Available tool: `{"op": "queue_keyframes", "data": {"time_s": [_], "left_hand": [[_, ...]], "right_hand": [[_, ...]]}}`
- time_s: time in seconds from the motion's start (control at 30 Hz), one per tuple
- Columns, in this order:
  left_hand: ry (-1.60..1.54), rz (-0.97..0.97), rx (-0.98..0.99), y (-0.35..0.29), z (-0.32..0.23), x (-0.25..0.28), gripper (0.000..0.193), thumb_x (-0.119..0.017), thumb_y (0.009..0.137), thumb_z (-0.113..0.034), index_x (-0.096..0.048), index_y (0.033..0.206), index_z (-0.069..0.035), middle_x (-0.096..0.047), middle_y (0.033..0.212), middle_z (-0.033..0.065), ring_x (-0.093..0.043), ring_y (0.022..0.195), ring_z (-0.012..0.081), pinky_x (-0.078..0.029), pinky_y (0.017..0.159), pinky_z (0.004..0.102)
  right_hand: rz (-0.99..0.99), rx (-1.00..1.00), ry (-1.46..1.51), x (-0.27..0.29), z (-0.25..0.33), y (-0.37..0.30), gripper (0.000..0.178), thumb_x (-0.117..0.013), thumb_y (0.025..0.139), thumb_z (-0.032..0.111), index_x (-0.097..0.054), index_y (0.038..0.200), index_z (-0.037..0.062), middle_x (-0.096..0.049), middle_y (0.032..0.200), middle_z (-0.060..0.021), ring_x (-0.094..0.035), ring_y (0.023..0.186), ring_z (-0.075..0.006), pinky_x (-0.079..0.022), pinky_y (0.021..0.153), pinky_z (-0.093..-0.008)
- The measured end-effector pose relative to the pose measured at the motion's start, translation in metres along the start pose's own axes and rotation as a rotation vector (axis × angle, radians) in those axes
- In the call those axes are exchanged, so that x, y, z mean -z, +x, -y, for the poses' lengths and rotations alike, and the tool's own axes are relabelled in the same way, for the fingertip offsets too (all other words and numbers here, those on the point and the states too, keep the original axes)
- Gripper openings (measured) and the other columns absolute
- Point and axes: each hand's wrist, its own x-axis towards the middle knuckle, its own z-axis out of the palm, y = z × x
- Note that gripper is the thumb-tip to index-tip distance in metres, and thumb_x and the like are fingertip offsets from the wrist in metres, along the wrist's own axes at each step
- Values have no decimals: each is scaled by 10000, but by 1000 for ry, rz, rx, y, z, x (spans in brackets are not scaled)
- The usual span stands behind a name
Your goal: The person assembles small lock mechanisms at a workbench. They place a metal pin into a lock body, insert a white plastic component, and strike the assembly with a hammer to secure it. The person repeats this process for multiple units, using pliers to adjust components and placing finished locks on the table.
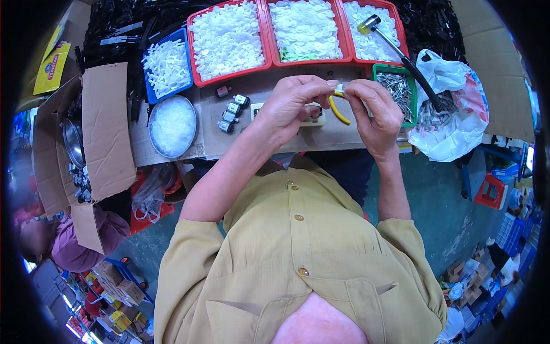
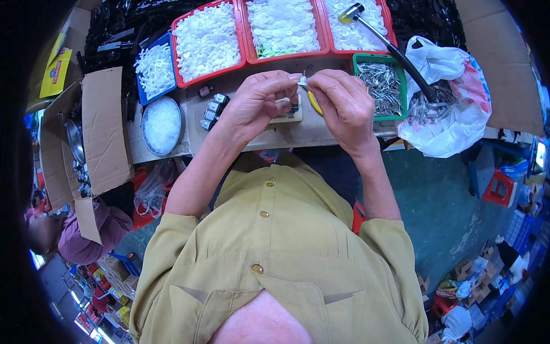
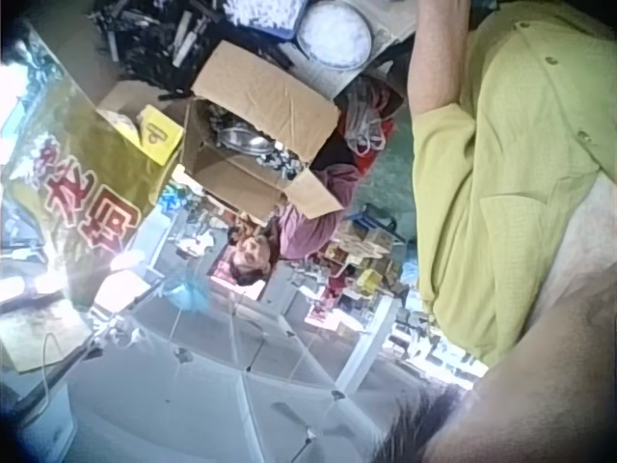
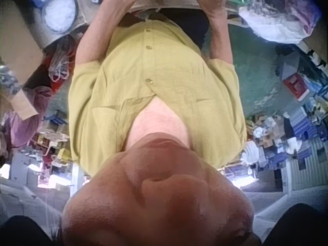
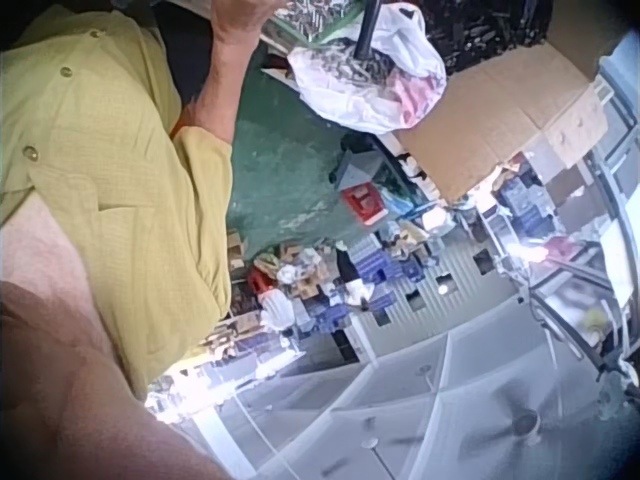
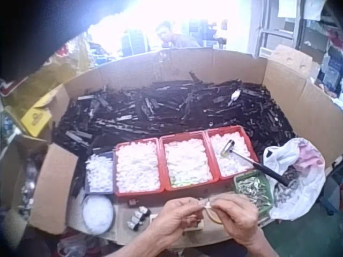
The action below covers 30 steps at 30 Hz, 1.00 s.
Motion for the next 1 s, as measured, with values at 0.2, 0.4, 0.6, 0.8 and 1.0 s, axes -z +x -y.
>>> {"op": "queue_keyframes", "data": {"time_s": [0.2,0.4,0.6,0.8,1.0], "left_hand": [[439,-112,-520,-12,7,-3,270,-778,847,-121,-685,1087,-41,-635,878,-16,-596,820,50,-441,636,182],[792,-141,-709,-15,8,12,272,-809,789,-138,-750,1044,-66,-704,940,28,-619,842,109,-465,682,258],[929,-106,-841,-21,5,24,232,-796,793,-121,-760,1013,-59,-705,914,41,-624,847,131,-468,701,264],[856,-108,-856,-26,6,30,215,-792,798,-108,-755,1001,-49,-705,927,45,-621,840,128,-465,703,262],[793,-126,-857,-28,8,31,233,-796,798,-91,-750,1021,-40,-705,935,51,-613,824,115,-467,706,261]], "right_hand": [[61,-47,72,-4,5,3,147,-723,792,-26,-654,913,18,-679,869,-98,-677,800,-265,-508,691,-353],[139,-15,54,-9,7,2,144,-716,806,-9,-644,926,25,-670,883,-98,-667,797,-270,-495,683,-355],[227,32,49,-11,14,8,133,-717,810,5,-629,907,30,-662,874,-98,-664,782,-269,-481,664,-357],[248,-23,132,-14,22,14,139,-710,812,-24,-647,930,14,-667,874,-106,-669,776,-261,-506,670,-345],[203,-107,224,-19,26,12,172,-722,794,-61,-656,943,-8,-672,867,-115,-676,762,-251,-531,649,-323]]}}
